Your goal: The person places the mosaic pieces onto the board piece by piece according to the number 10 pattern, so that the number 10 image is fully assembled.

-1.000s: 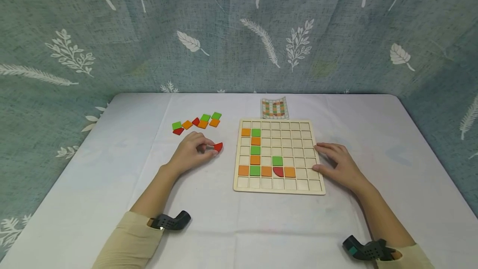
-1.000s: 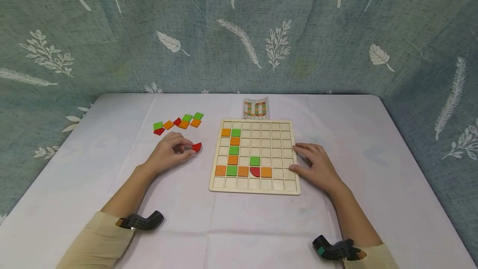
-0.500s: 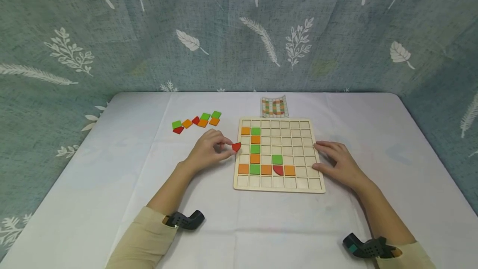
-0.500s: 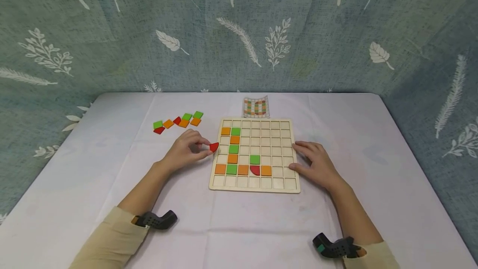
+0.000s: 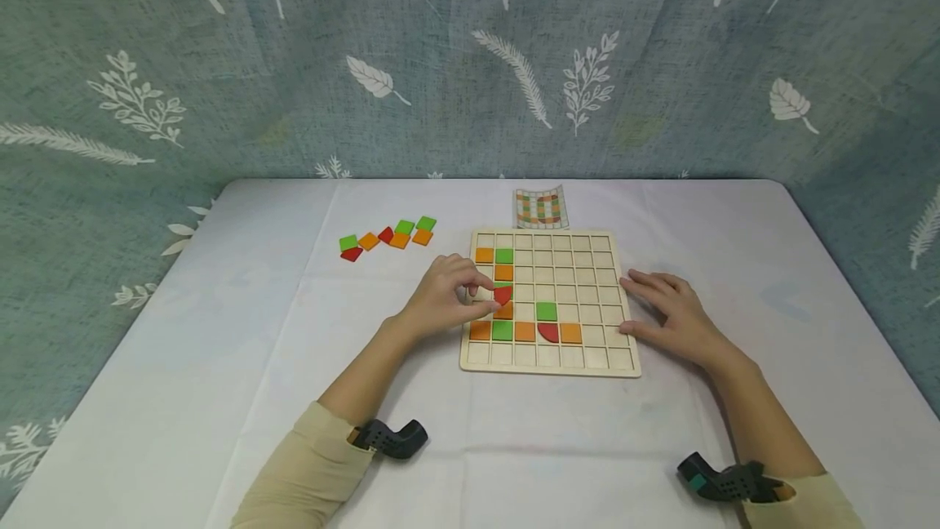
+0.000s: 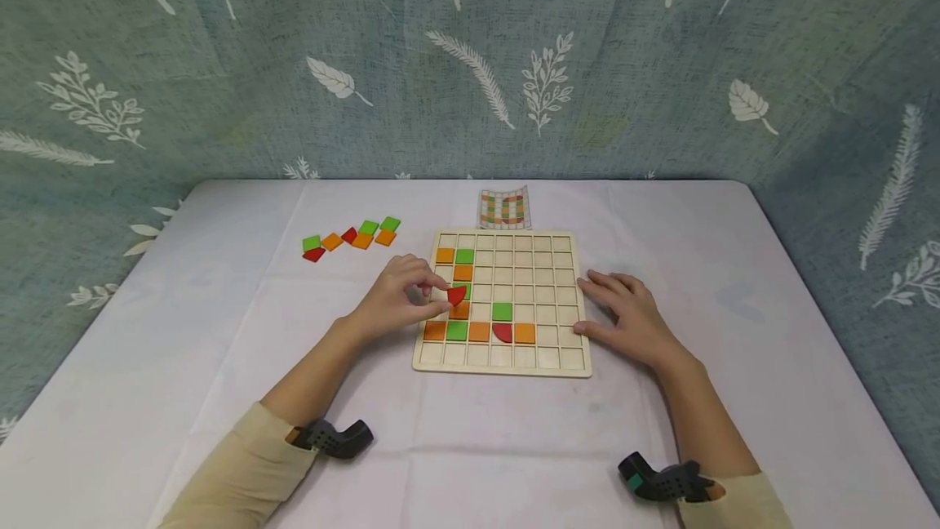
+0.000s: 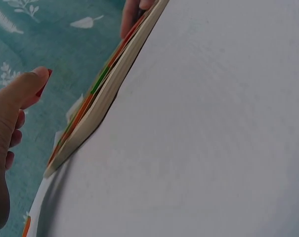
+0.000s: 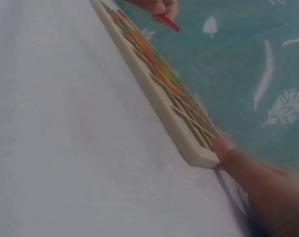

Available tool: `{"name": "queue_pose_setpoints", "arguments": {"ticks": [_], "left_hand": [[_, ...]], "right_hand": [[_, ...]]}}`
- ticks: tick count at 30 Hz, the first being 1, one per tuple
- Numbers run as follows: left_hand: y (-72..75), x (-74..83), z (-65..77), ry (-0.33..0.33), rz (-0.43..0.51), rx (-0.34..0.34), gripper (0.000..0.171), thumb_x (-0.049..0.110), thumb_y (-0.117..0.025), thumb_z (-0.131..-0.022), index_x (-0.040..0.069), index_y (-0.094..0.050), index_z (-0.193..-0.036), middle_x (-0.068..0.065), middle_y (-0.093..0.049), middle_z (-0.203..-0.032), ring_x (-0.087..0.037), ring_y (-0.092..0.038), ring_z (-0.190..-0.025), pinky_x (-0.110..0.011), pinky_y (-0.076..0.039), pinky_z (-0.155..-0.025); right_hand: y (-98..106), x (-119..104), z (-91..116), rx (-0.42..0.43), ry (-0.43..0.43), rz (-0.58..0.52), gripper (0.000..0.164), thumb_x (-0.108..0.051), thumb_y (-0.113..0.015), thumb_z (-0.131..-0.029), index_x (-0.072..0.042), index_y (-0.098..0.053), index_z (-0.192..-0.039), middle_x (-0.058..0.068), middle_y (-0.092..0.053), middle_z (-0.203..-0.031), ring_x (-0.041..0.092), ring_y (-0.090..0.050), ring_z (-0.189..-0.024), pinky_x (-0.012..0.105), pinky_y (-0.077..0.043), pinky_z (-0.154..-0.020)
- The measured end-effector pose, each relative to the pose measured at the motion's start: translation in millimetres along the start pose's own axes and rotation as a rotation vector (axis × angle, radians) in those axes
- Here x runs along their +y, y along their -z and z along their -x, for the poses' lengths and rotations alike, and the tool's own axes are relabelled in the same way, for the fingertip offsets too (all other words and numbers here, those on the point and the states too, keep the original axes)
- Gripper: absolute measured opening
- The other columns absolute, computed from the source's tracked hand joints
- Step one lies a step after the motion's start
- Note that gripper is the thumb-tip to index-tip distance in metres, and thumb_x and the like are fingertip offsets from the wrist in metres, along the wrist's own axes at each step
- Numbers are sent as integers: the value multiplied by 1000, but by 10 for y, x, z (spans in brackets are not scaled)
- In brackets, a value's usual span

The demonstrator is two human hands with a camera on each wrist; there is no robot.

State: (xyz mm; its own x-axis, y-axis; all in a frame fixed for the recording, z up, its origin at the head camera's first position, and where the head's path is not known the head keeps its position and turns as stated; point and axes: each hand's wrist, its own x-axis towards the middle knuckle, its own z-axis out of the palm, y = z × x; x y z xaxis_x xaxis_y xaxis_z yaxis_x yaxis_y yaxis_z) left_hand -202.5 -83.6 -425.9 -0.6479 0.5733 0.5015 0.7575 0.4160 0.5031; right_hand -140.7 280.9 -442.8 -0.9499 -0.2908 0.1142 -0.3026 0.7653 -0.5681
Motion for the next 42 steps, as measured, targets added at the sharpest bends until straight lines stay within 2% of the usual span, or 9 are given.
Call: {"name": "queue_pose_setpoints", "arguments": {"ticks": [2,10,15,20,27,32,38,42], "left_hand": [[-30,26,-20,-15,9,-8,23,26,-82,-71,10,-73,-85,2,-59,-71,-10,-45,-76,-32,-34,-76],[-198,183,-100,-82,-9,1,23,28,-82,-71,13,-74,-86,2,-55,-66,-11,-45,-75,-32,-33,-75],[-320,286,-170,-96,-12,9,22,29,-81,-72,14,-74,-85,3,-54,-65,-11,-48,-75,-32,-37,-83],[-436,388,-233,-96,-35,11,20,30,-83,-70,16,-74,-81,6,-52,-62,-9,-46,-71,-32,-38,-85],[-631,572,-315,-38,-104,-109,24,40,-78,-74,20,-75,-86,11,-53,-66,-6,-45,-72,-24,-34,-75],[-734,678,-363,-20,-140,-170,25,45,-75,-76,23,-75,-87,13,-51,-66,-4,-43,-70,-24,-31,-73],[-808,713,-369,-13,-192,-235,24,49,-70,-79,26,-73,-83,16,-48,-65,-3,-41,-70,-23,-29,-73],[-837,710,-359,-12,-224,-245,24,50,-69,-79,27,-73,-83,16,-48,-66,-4,-41,-72,-25,-29,-75]], "right_hand": [[-4,24,8,24,4,21,68,-37,-73,-80,-8,-50,-137,16,-39,-146,45,-25,-131,66,-18,-99],[-33,31,20,67,37,43,67,-36,-74,-79,-8,-51,-136,19,-41,-143,46,-27,-128,67,-18,-97],[-56,41,-1,93,67,47,62,-34,-75,-77,-9,-56,-131,18,-43,-142,45,-29,-128,66,-18,-98],[-63,47,-11,108,94,30,61,-31,-76,-76,-8,-58,-129,19,-44,-140,45,-31,-127,66,-18,-98],[-60,29,5,77,66,31,62,-33,-74,-78,-8,-56,-131,18,-44,-141,42,-29,-132,63,-16,-102],[-62,29,4,72,61,30,61,-34,-74,-79,-9,-55,-132,17,-43,-142,41,-28,-133,62,-16,-103],[-59,23,12,84,69,15,61,-32,-75,-78,-9,-56,-131,18,-44,-141,41,-30,-133,62,-16,-103],[-54,19,9,87,63,5,61,-32,-75,-78,-9,-56,-131,16,-44,-141,40,-30,-133,61,-16,-103]]}}
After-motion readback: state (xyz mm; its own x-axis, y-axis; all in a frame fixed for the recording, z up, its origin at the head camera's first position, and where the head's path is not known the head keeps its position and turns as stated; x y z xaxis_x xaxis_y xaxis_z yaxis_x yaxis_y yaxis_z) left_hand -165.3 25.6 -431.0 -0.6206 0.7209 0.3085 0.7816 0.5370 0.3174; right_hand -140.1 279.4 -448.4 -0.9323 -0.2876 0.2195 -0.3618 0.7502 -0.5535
